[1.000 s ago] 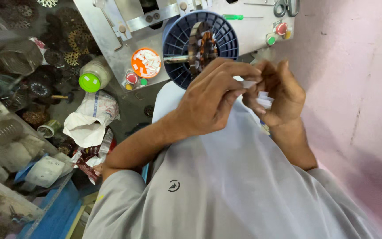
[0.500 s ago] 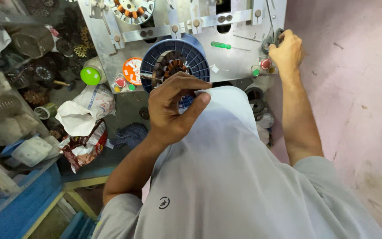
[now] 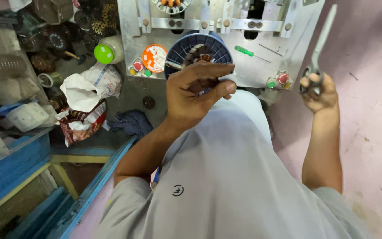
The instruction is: The person assembles a circular electrical component by inserting white plastic spacers into slots on a copper-wound stator. They use scissors to trim excess material and a screwdriver to adjust the assembly, working in a cluttered workshop environment.
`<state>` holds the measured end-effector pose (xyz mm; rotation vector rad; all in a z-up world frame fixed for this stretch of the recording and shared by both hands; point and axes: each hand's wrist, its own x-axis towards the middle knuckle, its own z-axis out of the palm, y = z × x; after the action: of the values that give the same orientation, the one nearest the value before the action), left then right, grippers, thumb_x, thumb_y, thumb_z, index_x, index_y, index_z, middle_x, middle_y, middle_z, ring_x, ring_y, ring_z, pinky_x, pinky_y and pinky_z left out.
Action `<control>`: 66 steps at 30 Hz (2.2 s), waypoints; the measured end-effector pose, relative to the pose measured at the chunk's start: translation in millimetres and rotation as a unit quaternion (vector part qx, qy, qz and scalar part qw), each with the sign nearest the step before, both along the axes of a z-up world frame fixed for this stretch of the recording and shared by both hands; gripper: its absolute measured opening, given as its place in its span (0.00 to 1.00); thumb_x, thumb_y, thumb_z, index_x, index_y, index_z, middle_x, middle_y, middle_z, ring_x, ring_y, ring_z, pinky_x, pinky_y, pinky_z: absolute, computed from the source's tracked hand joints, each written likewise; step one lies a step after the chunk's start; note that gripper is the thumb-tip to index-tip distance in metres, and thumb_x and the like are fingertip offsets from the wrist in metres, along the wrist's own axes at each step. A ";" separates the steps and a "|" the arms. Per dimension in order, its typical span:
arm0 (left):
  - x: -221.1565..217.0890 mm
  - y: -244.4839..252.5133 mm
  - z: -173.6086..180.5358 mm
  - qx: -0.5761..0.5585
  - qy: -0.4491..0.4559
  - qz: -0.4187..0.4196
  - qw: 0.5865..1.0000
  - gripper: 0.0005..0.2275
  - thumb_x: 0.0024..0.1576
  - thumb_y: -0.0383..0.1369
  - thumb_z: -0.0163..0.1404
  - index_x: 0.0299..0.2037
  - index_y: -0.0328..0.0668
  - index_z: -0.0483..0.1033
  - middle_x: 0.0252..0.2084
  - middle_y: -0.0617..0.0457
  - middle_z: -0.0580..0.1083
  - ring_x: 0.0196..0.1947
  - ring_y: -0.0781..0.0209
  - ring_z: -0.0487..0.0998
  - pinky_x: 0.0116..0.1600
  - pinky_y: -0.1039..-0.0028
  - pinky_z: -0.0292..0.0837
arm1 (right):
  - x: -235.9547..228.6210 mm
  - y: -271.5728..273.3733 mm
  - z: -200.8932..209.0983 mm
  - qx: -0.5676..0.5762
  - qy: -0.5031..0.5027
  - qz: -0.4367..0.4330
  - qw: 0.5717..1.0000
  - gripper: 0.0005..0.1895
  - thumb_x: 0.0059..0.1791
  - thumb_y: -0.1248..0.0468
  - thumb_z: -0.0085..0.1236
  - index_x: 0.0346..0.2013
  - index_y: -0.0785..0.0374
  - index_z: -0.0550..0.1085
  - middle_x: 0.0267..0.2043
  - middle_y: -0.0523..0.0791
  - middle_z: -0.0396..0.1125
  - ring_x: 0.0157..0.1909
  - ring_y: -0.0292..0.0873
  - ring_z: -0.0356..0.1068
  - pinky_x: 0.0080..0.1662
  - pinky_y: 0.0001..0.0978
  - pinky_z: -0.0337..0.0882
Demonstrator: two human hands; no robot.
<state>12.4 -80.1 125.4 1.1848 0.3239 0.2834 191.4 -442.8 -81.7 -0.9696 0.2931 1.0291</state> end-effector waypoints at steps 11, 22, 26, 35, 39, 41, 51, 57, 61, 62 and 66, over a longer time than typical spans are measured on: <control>-8.1 35.2 -17.6 -0.010 -0.041 0.026 0.999 0.08 0.63 0.19 0.58 0.51 0.27 0.78 0.44 0.46 0.78 0.35 0.66 0.82 0.38 0.79 0.80 | -123.9 84.0 147.7 -0.026 -0.332 0.126 0.935 0.35 0.41 0.44 0.74 0.40 0.75 0.73 0.23 0.47 0.69 0.25 0.39 0.71 0.44 0.36 0.73; -37.7 104.7 -28.6 -0.003 -0.039 0.001 0.999 0.06 0.64 0.19 0.57 0.49 0.29 0.78 0.42 0.48 0.77 0.36 0.67 0.82 0.38 0.79 0.81 | -158.9 194.2 268.2 -0.044 -0.666 0.170 0.725 0.33 0.43 0.40 0.68 0.34 0.70 0.74 0.19 0.42 0.67 0.17 0.35 0.61 0.24 0.29 0.59; -44.0 116.6 -30.8 -0.010 -0.043 -0.020 0.999 0.06 0.64 0.19 0.57 0.49 0.29 0.78 0.41 0.48 0.77 0.35 0.67 0.81 0.38 0.80 0.80 | -160.8 201.9 277.0 -0.031 -0.711 0.208 0.671 0.36 0.41 0.39 0.73 0.33 0.74 0.75 0.16 0.39 0.65 0.13 0.35 0.56 0.20 0.30 0.54; -44.6 123.2 -29.2 -0.011 -0.034 -0.037 0.999 0.06 0.63 0.19 0.57 0.48 0.28 0.78 0.44 0.48 0.77 0.35 0.67 0.81 0.41 0.78 0.79 | -194.4 236.8 285.9 -0.067 -0.686 0.058 0.723 0.29 0.48 0.41 0.64 0.31 0.68 0.74 0.17 0.41 0.66 0.16 0.38 0.62 0.26 0.34 0.64; -39.9 123.0 -28.7 -0.015 -0.038 -0.045 0.998 0.06 0.63 0.19 0.57 0.48 0.28 0.78 0.44 0.47 0.77 0.38 0.65 0.81 0.41 0.77 0.80 | -189.8 235.9 271.2 -0.007 -0.716 0.053 0.697 0.31 0.47 0.41 0.66 0.31 0.71 0.74 0.15 0.42 0.66 0.13 0.35 0.59 0.24 0.31 0.60; -40.2 122.2 -29.2 0.004 -0.043 -0.038 0.998 0.06 0.62 0.19 0.57 0.48 0.28 0.78 0.45 0.47 0.77 0.38 0.65 0.81 0.41 0.78 0.81 | -193.0 228.0 270.2 -0.013 -0.710 0.063 0.701 0.32 0.46 0.40 0.66 0.32 0.71 0.76 0.14 0.41 0.64 0.13 0.36 0.56 0.24 0.32 0.58; -13.9 93.4 -11.0 -0.038 -0.059 -0.024 0.997 0.06 0.63 0.18 0.56 0.49 0.26 0.77 0.49 0.45 0.77 0.35 0.66 0.82 0.43 0.77 0.81 | -188.1 180.9 211.8 -0.138 -0.483 0.016 0.864 0.39 0.44 0.38 0.69 0.42 0.75 0.71 0.26 0.45 0.66 0.21 0.35 0.65 0.25 0.24 0.65; 6.1 67.8 3.8 -0.009 -0.062 -0.018 0.998 0.08 0.64 0.18 0.57 0.51 0.26 0.78 0.44 0.46 0.76 0.34 0.67 0.81 0.39 0.80 0.79 | -164.8 159.6 176.0 -0.104 -0.353 0.153 0.917 0.33 0.41 0.48 0.72 0.44 0.73 0.73 0.22 0.41 0.66 0.23 0.33 0.64 0.33 0.25 0.66; 13.2 52.2 1.9 0.023 -0.045 0.021 0.999 0.07 0.64 0.18 0.58 0.50 0.26 0.77 0.40 0.48 0.77 0.32 0.68 0.81 0.38 0.80 0.79 | -152.1 148.5 168.5 -0.095 -0.407 0.183 0.890 0.24 0.41 0.57 0.72 0.41 0.72 0.74 0.22 0.41 0.68 0.24 0.35 0.67 0.46 0.33 0.72; 14.4 48.1 1.1 0.008 -0.055 0.028 0.998 0.06 0.65 0.18 0.58 0.50 0.26 0.77 0.39 0.48 0.78 0.32 0.67 0.81 0.38 0.80 0.78 | -149.8 146.9 168.5 -0.075 -0.439 0.180 0.877 0.22 0.42 0.59 0.72 0.41 0.71 0.73 0.23 0.41 0.69 0.26 0.35 0.68 0.54 0.36 0.76; 16.1 32.7 -0.2 0.018 -0.058 0.059 0.996 0.05 0.65 0.17 0.57 0.49 0.26 0.76 0.39 0.47 0.78 0.34 0.66 0.82 0.39 0.80 0.80 | -142.1 140.1 170.9 -0.087 -0.421 0.202 0.880 0.21 0.41 0.61 0.71 0.39 0.72 0.73 0.21 0.43 0.69 0.24 0.36 0.68 0.52 0.37 0.76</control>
<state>28.4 -47.4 125.2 1.1807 0.2876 0.4603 49.4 -302.7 89.2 -1.5898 -0.5763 0.8574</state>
